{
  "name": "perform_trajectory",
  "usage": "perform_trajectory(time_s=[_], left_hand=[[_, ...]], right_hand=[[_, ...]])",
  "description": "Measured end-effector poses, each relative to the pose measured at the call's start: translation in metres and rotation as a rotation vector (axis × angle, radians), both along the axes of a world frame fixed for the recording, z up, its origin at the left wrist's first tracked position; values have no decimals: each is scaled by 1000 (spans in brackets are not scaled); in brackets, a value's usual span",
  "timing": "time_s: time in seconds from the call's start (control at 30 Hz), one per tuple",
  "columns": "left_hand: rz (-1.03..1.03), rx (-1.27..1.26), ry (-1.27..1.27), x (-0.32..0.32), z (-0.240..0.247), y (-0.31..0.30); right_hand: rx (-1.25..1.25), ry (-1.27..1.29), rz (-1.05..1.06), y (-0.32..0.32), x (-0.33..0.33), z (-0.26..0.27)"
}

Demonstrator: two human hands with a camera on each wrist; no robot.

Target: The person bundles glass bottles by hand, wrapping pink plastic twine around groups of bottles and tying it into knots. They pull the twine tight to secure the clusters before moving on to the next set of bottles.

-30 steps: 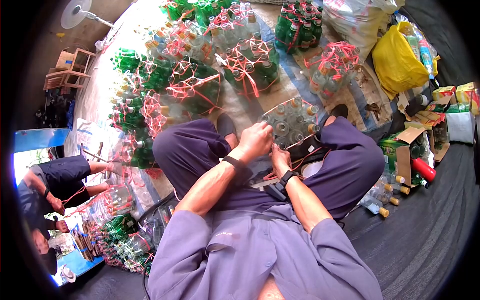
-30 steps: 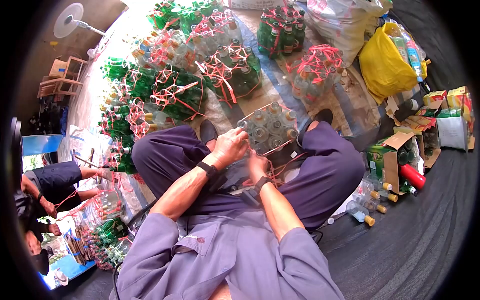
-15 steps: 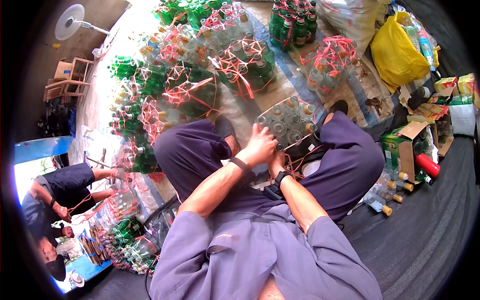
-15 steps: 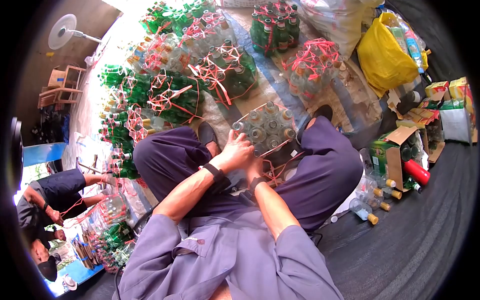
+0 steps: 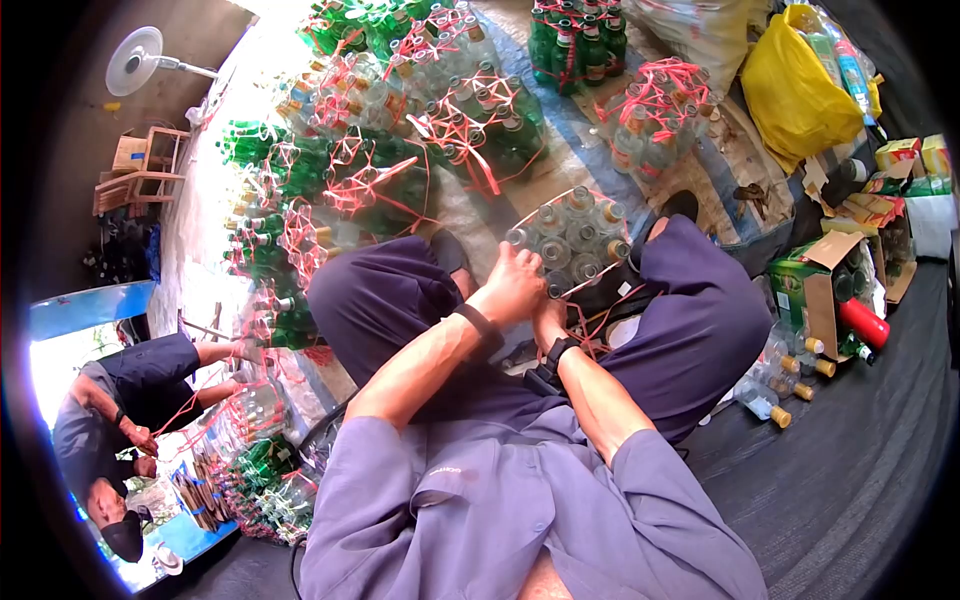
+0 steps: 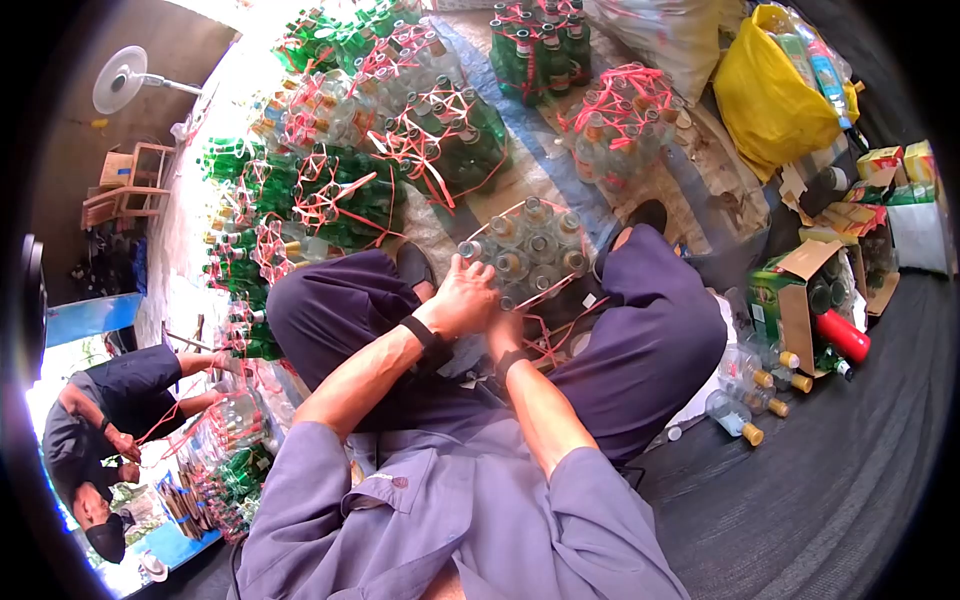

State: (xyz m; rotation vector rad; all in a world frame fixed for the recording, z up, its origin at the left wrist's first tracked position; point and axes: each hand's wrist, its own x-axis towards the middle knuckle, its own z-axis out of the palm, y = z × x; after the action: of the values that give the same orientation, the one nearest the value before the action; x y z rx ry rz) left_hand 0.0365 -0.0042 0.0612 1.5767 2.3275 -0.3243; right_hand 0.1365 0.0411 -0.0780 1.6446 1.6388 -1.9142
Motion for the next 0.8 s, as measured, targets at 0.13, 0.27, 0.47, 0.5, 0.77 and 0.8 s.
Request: perform_trajectory(time_s=[0.13,0.27,0.47,0.5,0.77,0.8], left_hand=[[-89,-75,64,-1,7,4],[-166,-127,187,-4,2,9],[-230,-197,243,-5,-7,12],[-240,-184,272,-6,-7,11],[-88,-184,-17,-19,13,12],[-52,-102,-47,-17,10,8]], right_hand=[[-40,7,108,8,0,12],[31,-12,300,-1,1,-31],[26,23,167,-4,-3,-6],[13,7,132,-7,-4,-12],[39,226,53,-42,10,-118],[218,360,66,-49,14,-138]])
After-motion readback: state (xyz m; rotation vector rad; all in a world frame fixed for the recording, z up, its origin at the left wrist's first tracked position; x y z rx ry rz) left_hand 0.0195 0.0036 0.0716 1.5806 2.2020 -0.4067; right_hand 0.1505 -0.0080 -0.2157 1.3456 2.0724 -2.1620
